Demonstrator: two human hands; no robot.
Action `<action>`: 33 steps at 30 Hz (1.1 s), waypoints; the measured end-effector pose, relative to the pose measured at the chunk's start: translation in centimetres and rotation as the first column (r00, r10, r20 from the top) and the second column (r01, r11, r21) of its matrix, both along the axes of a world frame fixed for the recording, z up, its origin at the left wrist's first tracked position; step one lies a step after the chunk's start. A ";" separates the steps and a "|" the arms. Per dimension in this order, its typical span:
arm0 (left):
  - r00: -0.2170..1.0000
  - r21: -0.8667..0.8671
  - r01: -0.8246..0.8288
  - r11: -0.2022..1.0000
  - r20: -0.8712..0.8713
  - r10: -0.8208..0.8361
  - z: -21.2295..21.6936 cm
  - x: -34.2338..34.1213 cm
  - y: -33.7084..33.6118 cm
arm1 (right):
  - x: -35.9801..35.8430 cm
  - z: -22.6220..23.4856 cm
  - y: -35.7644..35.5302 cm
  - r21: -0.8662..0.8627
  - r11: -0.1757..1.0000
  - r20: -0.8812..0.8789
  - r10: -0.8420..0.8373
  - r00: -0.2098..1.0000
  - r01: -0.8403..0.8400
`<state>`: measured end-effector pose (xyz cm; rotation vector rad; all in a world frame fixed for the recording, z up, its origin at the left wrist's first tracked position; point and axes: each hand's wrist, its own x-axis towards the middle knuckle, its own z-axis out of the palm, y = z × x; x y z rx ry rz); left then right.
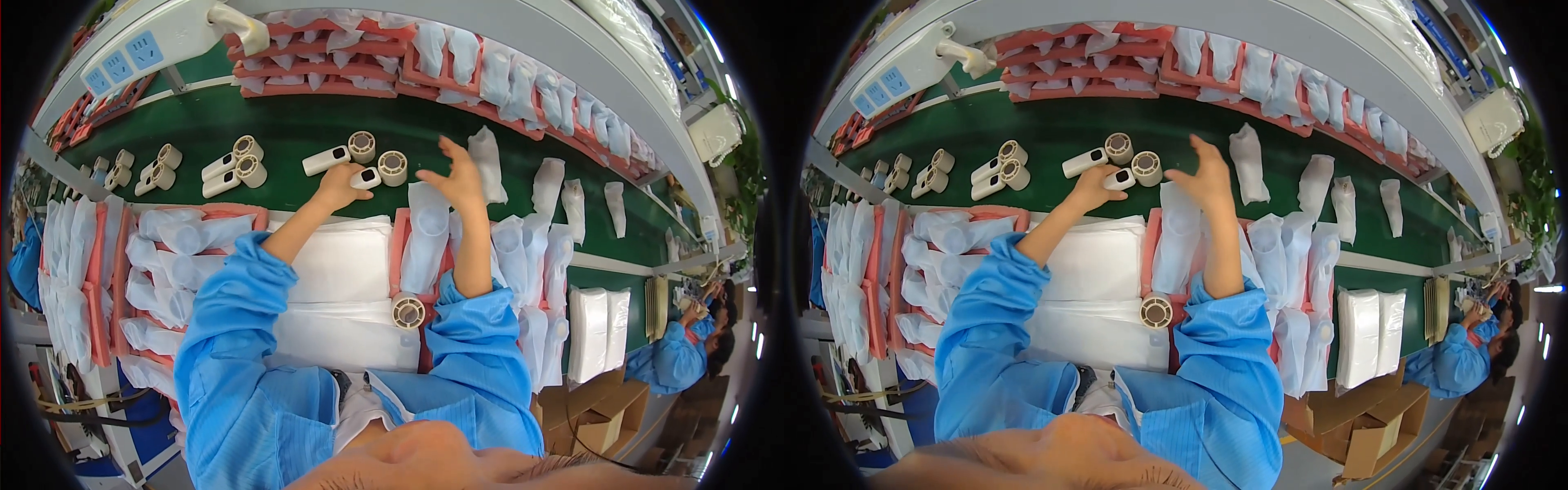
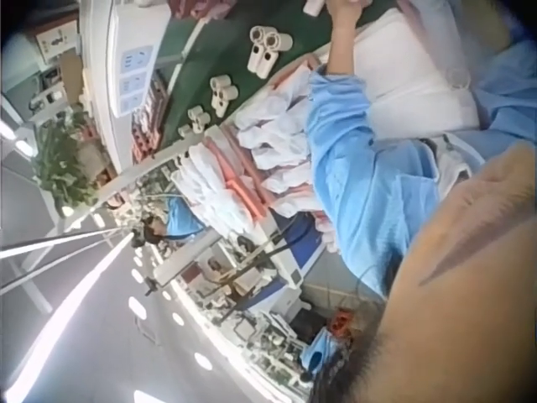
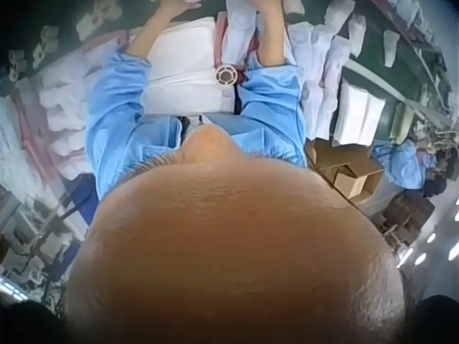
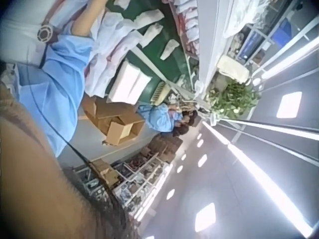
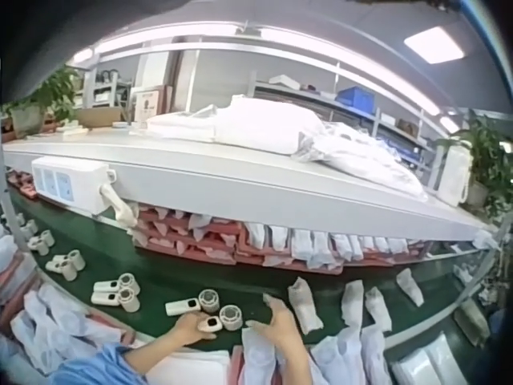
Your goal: The person packs electronic devices into protective plastic bags by hand, then places them into a packaging box.
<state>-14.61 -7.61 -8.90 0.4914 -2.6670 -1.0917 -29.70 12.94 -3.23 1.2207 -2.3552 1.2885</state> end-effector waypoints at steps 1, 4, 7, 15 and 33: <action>0.998 0.134 0.056 0.989 0.003 -0.057 0.6 0.5 0.3 | 1.0 0.7 -0.1 0.001 0.996 0.046 0.092 0.995 -0.093; 0.969 0.241 0.181 0.953 -0.212 -0.130 3.6 2.6 2.7 | 2.9 3.3 0.0 0.000 0.934 0.294 0.341 0.893 -0.357; 0.912 -0.056 -0.025 0.998 -0.410 0.000 8.0 5.4 6.4 | 3.9 5.0 0.5 -0.006 0.908 0.355 0.393 0.848 -0.418; 0.986 -0.257 0.134 0.957 -0.066 -0.156 3.4 10.6 11.2 | 5.7 8.8 2.8 -0.094 0.982 0.183 0.178 0.967 -0.163; 0.972 0.368 0.232 0.900 -0.067 -0.223 9.7 8.6 4.5 | 7.2 11.4 6.8 -0.241 0.887 0.368 0.460 0.808 -0.395</action>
